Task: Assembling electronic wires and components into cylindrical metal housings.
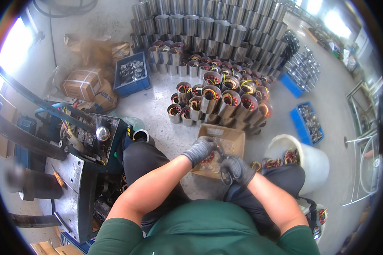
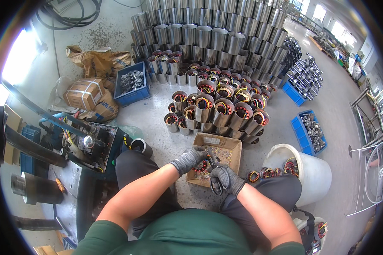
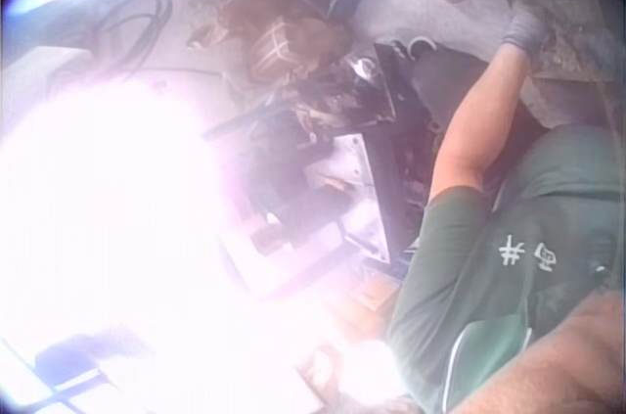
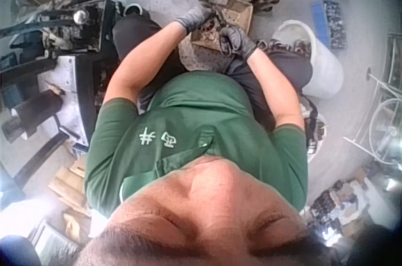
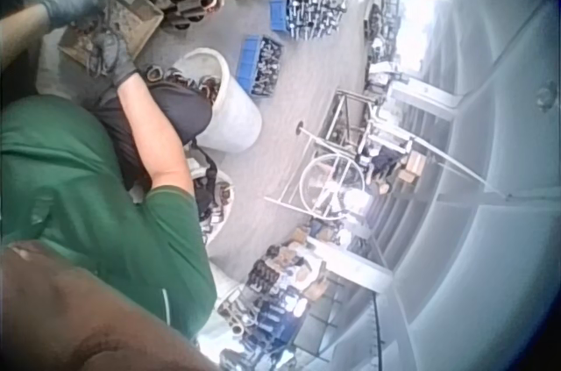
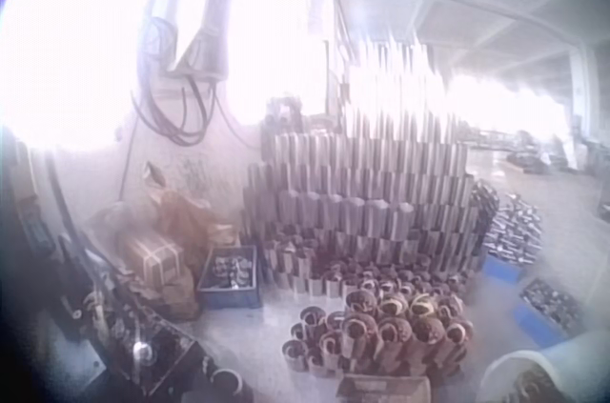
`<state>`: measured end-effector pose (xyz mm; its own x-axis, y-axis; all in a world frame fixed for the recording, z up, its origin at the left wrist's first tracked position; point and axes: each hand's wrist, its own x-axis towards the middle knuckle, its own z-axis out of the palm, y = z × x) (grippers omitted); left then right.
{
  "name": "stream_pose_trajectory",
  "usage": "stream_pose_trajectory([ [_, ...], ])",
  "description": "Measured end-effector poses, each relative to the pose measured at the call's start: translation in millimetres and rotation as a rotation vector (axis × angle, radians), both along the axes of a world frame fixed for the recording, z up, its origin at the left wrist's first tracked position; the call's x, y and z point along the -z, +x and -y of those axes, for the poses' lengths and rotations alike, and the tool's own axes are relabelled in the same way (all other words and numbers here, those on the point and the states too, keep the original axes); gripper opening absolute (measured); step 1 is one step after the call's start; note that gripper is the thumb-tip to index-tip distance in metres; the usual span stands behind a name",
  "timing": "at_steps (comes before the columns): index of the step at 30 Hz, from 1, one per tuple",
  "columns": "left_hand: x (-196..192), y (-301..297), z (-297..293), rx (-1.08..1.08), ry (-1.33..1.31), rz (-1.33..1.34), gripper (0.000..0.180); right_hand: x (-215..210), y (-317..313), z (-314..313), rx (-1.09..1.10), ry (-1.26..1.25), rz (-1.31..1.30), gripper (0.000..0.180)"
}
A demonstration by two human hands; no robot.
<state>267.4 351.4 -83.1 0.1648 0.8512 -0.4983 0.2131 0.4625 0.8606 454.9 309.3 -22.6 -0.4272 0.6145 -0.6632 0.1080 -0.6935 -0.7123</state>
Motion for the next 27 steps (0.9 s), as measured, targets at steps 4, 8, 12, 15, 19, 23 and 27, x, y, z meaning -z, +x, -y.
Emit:
stream_pose_trajectory([
  [4,-3.4,1.4,-0.4,0.023,-0.067,0.000,0.025,24.1,14.5,-7.7,0.044,-0.274,-0.186,0.025],
  [8,-23.5,-4.9,4.1,-0.035,0.020,-0.045,0.024,37.0,8.9,-8.2,0.076,0.036,-0.033,0.024],
  [12,-49.4,-30.2,1.0,-0.256,0.331,0.086,0.022,19.1,13.5,-24.7,0.128,0.308,-0.027,0.024],
  [15,-90.3,-67.6,2.5,-0.339,0.848,-0.027,0.018,-15.0,27.5,-30.5,0.255,0.357,-0.214,0.019],
  [19,-154.8,-121.5,47.6,-0.511,0.748,0.214,0.019,-62.4,58.5,-39.9,0.345,0.526,-0.221,0.029],
  [23,-145.7,-172.6,99.1,-0.484,0.896,-0.387,0.020,-97.7,112.5,-70.9,0.456,0.877,-0.186,0.030],
  [27,-88.8,-213.6,149.2,-0.715,0.664,-0.247,0.017,-121.4,158.4,-88.2,0.608,0.883,-0.051,0.034],
])
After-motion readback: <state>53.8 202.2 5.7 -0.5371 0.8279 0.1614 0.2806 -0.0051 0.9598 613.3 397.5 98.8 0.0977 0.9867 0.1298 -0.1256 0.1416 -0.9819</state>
